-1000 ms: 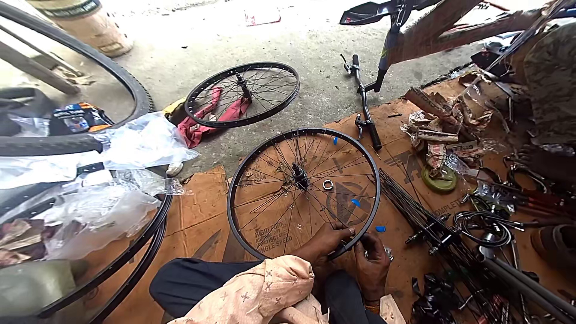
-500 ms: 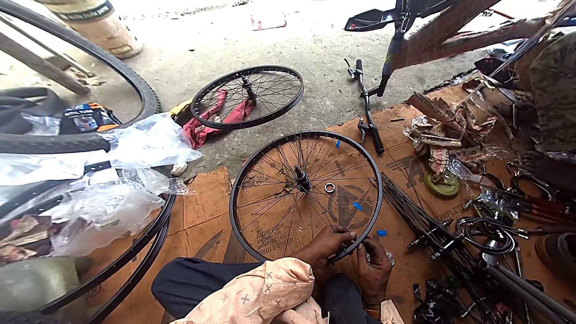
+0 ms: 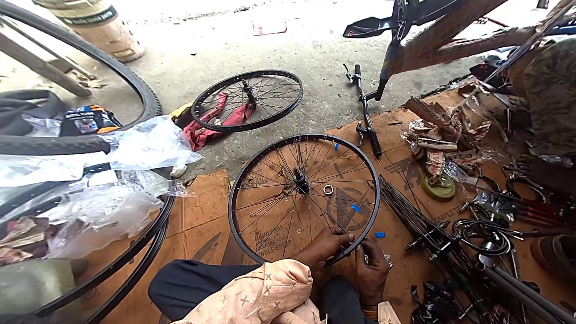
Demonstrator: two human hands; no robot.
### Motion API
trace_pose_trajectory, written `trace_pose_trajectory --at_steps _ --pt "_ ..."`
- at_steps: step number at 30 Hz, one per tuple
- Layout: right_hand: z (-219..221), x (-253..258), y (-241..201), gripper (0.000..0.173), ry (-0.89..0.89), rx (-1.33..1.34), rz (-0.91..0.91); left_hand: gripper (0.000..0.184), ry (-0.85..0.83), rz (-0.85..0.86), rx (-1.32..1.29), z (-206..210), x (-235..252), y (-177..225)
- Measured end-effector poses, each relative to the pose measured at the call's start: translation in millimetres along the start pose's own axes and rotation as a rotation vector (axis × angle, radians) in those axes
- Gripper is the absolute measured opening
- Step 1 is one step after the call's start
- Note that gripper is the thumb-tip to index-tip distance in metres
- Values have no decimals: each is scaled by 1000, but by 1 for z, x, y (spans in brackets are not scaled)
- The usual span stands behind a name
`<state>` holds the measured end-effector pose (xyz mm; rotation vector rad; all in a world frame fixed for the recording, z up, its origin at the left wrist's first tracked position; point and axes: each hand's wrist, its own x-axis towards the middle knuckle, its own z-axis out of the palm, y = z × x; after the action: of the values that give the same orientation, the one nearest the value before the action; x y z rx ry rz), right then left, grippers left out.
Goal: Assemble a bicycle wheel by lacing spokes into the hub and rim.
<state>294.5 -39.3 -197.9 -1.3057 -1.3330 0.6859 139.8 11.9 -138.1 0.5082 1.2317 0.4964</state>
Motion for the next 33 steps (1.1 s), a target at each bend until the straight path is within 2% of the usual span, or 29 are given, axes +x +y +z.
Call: trace_pose_trajectory --at_steps 4,10,12,15,19,20,22,24,25,27,28,30,33 --pt "1 -1 1 18 -4 49 18 24 9 5 -3 0 1 0" --pt "1 -1 1 14 12 -3 33 27 6 -17 -9 -1 0 1" --pt "2 -2 1 19 6 31 45 28 50 -25 -52 -3 -2 3" --pt "2 -1 4 14 19 19 33 27 154 4 -123 -8 -11 8" --pt "3 -1 4 13 25 -13 38 55 311 82 -91 -18 -28 14" --pt "4 -1 4 14 29 -2 39 63 351 140 -6 -20 -32 12" --pt "5 -2 5 17 30 29 40 72 479 309 354 -21 -38 7" --pt "5 -1 5 14 31 27 44 65 614 565 781 -21 -38 0" --pt "4 0 5 12 32 19 45 53 632 716 943 -23 -33 -1" --pt "4 1 7 12 34 7 31 26 528 946 1148 -23 -23 4" --pt "4 1 8 12 33 5 23 21 413 996 1221 -22 -17 9" --pt "4 0 10 14 28 15 14 20 164 964 1337 -21 -7 20" --pt "4 0 9 14 28 39 13 21 -143 812 1409 -17 8 37"
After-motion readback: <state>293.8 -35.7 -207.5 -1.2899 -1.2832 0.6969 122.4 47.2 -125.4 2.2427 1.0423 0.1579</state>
